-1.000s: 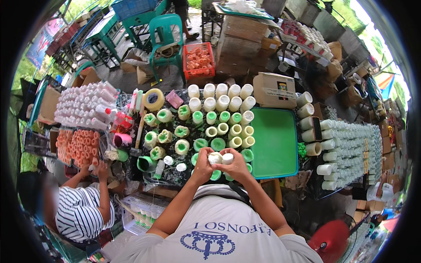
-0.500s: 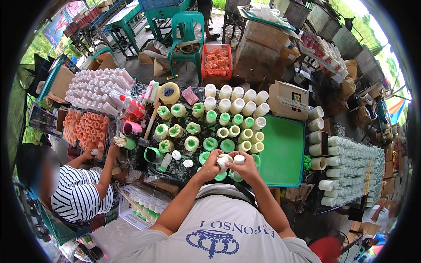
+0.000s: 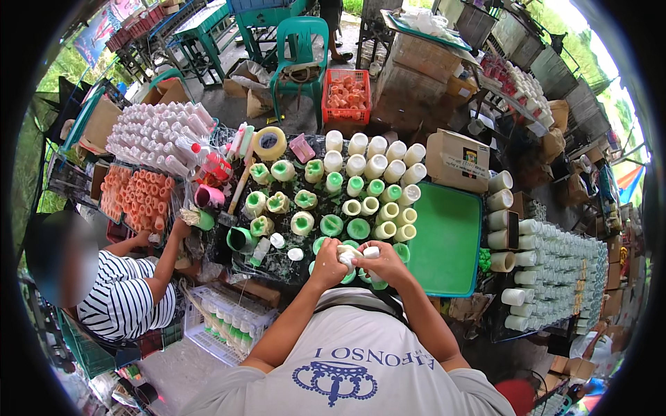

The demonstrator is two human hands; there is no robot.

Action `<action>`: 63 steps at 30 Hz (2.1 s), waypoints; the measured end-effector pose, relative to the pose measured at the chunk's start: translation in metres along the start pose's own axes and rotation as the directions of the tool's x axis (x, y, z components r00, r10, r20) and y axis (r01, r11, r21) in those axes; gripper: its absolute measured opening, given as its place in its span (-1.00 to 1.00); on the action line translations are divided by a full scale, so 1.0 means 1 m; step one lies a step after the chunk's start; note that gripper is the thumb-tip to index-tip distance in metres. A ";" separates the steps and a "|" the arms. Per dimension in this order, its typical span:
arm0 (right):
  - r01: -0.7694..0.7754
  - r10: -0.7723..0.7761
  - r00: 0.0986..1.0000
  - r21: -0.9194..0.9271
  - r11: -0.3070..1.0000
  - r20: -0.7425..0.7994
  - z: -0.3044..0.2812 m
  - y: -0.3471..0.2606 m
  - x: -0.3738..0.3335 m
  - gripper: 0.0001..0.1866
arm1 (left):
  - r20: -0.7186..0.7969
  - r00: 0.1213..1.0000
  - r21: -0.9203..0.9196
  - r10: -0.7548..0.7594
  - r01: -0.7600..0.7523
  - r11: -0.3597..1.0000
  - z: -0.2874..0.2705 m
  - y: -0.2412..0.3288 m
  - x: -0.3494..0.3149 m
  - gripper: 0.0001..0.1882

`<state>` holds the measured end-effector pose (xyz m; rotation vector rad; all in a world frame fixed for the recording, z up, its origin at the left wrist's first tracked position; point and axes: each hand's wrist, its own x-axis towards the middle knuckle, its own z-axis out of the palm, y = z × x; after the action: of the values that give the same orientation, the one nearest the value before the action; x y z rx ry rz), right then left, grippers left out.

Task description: The person repeatedly picks up white cylindrical candle bodies and green circular wick holders, then presses the wick holder into the top of each candle. The person handles the items one at a time and places the assembled candles back into a tray.

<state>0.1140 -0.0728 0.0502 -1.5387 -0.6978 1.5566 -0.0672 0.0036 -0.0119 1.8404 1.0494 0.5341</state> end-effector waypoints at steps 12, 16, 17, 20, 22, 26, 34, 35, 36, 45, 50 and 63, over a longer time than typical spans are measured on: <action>-0.024 0.027 0.998 -0.049 0.999 0.062 -0.012 0.006 -0.009 -0.64 | -0.100 0.991 -0.086 0.093 -0.102 0.991 -0.001 0.005 -0.001 -0.70; -0.016 0.011 0.994 0.047 0.999 0.109 -0.022 0.010 -0.011 -0.59 | 0.105 0.994 -0.245 0.021 0.006 0.970 -0.007 0.004 0.003 -0.75; -0.023 0.008 0.993 0.133 0.991 0.117 -0.021 0.012 -0.012 -0.57 | 0.116 0.993 -0.261 0.023 0.008 0.965 -0.007 0.005 0.002 -0.77; -0.034 0.001 0.990 0.234 0.972 0.142 -0.021 0.017 -0.011 -0.55 | 0.122 0.992 -0.254 -0.013 0.043 0.966 -0.009 0.012 0.002 -0.79; -0.027 -0.010 0.988 0.231 0.973 0.156 -0.021 0.013 -0.010 -0.55 | 0.105 0.994 -0.293 -0.018 0.048 0.955 -0.007 0.011 0.003 -0.81; -0.050 0.012 0.988 0.250 0.967 0.153 -0.021 0.010 -0.010 -0.53 | 0.085 0.992 -0.316 -0.095 0.117 0.942 -0.003 0.001 0.006 -0.83; 0.109 -0.107 0.985 -0.001 0.994 0.135 -0.008 0.013 -0.003 -0.54 | -0.085 0.980 -0.269 -0.180 0.151 0.951 0.008 -0.011 0.011 -0.84; 0.106 -0.103 0.988 -0.019 0.994 0.117 -0.006 0.014 -0.002 -0.54 | -0.114 0.974 -0.250 -0.195 0.161 0.955 0.010 -0.013 0.011 -0.82; 0.105 -0.101 0.990 -0.036 0.994 0.099 -0.005 0.015 -0.001 -0.54 | -0.127 0.972 -0.208 -0.195 0.167 0.964 0.010 -0.012 0.011 -0.81; 0.129 -0.133 0.991 -0.244 0.961 -0.003 0.011 0.012 -0.005 -0.55 | -0.217 0.953 0.014 -0.213 0.221 0.975 0.004 0.004 0.010 -0.75; 0.171 -0.184 0.983 -0.296 0.940 -0.016 0.023 0.003 -0.010 -0.58 | -0.280 0.947 0.025 -0.156 0.170 0.985 0.006 -0.008 0.013 -0.69; 0.201 -0.198 0.975 0.021 0.979 -0.102 -0.019 -0.003 -0.006 -0.64 | -0.130 0.944 -0.343 -0.303 0.243 0.907 -0.015 -0.037 0.057 -0.53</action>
<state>0.1324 -0.0789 0.0541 -1.4646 -0.7438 1.3266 -0.0631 0.0663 -0.0409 1.3482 1.2382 0.6681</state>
